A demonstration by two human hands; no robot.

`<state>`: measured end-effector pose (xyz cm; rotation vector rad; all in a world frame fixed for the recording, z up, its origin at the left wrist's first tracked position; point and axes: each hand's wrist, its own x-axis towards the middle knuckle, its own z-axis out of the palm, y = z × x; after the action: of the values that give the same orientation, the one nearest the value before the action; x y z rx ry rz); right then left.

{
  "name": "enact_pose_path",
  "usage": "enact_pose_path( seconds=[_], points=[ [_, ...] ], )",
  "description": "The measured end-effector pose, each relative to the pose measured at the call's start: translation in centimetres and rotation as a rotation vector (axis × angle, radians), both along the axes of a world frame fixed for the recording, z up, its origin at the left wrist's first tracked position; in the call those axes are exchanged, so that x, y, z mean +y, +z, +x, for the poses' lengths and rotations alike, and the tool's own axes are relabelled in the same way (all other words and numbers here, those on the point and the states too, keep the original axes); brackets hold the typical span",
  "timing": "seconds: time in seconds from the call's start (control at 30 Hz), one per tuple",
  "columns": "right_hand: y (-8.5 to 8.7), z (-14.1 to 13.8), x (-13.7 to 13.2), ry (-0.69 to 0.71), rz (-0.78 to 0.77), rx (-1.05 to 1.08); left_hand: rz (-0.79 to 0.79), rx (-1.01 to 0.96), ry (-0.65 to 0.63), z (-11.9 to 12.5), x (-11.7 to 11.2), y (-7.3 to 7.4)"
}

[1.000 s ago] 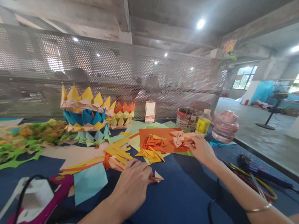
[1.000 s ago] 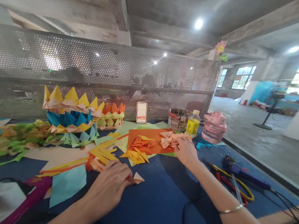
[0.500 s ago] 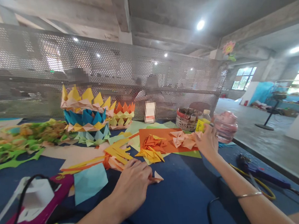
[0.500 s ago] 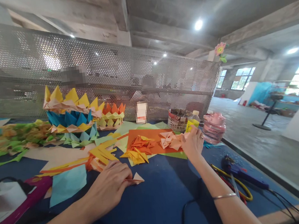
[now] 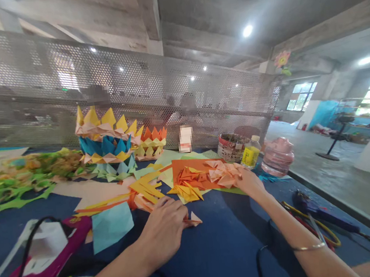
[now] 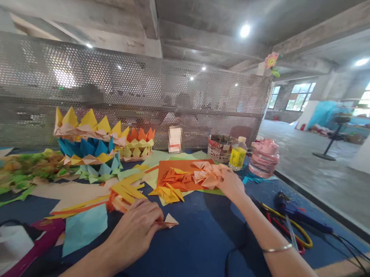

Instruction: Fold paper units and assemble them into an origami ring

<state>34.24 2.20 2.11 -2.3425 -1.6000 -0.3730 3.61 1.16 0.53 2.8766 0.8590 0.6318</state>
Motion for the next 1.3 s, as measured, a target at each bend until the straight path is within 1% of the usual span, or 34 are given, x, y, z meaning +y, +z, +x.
enact_pose_path(
  seconds=[0.2,0.3,0.4,0.47,0.6,0.67,0.8,0.87,1.0,1.07,1.17,1.3],
  points=[
    [0.4,-3.8,-3.3,0.164,0.078,-0.117,-0.021,-0.019,-0.017,-0.1,0.2,-0.2],
    [0.2,-5.7,-4.7,0.314,0.141,-0.175,-0.038,-0.034,-0.031,-0.1,0.3,-0.2],
    [-0.3,-7.1,-5.3,0.464,0.188,-0.256,-0.048,-0.059,-0.045,-0.1,0.4,-0.2],
    [-0.6,-7.6,-5.5,0.497,0.184,-0.305,-0.049,-0.072,-0.056,0.0,0.4,-0.3],
    [-0.9,-8.1,-5.9,0.465,0.157,-0.354,-0.055,-0.096,-0.066,-0.1,0.5,-0.5],
    [-0.9,-8.2,-6.3,0.474,0.119,-0.328,-0.054,-0.103,-0.061,-0.1,0.5,-0.6],
    [-0.9,-8.4,-7.2,0.602,0.054,-0.168,-0.042,-0.108,-0.056,-0.1,0.4,-0.6],
    [-0.8,-8.2,-7.3,0.638,0.074,-0.069,-0.048,-0.103,-0.062,-0.1,0.4,-0.6],
    [-0.7,-7.4,-7.0,0.664,0.16,0.103,-0.063,-0.095,-0.068,-0.1,0.4,-0.5],
    [-0.8,-7.0,-6.8,0.701,0.171,0.171,-0.062,-0.098,-0.065,-0.1,0.4,-0.5],
    [-0.8,-6.8,-6.8,0.773,0.145,0.227,-0.061,-0.099,-0.063,-0.1,0.3,-0.5],
    [-0.8,-6.8,-6.9,0.817,0.083,0.219,-0.064,-0.114,-0.071,-0.2,0.3,-0.5]
  ],
)
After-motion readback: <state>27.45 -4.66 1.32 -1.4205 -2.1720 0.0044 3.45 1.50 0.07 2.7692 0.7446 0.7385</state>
